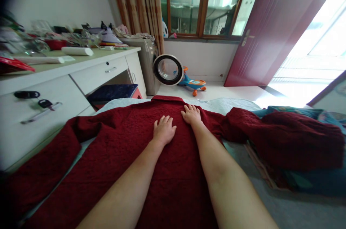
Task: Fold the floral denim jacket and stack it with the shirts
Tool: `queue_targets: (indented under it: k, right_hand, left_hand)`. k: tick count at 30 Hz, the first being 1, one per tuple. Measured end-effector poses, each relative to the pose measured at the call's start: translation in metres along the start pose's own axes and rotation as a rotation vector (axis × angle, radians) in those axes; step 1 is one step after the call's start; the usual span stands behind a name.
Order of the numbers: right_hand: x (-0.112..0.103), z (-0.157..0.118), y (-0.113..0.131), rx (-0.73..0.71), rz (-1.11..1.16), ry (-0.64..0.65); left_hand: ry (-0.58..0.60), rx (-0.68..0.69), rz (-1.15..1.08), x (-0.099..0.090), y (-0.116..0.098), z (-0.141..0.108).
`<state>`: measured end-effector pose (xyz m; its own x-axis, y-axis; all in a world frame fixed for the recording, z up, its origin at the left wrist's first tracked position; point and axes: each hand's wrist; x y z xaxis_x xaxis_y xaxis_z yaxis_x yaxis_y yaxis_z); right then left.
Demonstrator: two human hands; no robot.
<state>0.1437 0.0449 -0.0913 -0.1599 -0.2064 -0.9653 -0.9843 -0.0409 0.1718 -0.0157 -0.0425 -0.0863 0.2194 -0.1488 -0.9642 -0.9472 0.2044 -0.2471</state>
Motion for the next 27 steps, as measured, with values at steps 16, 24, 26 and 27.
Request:
queue_targets:
  k: [16,24,26,27]
  right_hand:
    - [-0.006,0.025,0.016,-0.039,0.082,-0.074]
    - [-0.005,-0.015,0.023,-0.021,-0.024,-0.106]
    - [0.000,-0.032,0.018,-0.065,-0.044,-0.079]
    - [0.003,-0.038,0.013,-0.086,-0.044,-0.054]
  left_hand:
    - [0.099,-0.098,-0.006,0.002,0.005,0.002]
    - [0.063,-0.088,0.004,0.002,0.006,0.000]
    - [0.043,-0.086,0.000,0.002,0.005,0.000]
    - [0.041,-0.082,-0.003,0.002,0.006,0.000]
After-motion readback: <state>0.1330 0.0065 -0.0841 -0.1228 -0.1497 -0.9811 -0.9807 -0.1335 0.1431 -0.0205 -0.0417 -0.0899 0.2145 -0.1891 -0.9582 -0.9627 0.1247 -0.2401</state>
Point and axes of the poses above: each hand's wrist, its own z-axis towards the middle knuckle, its own x-axis out of the palm, y = z × x, and after that the axes turned 14 degrees about y, right-handed
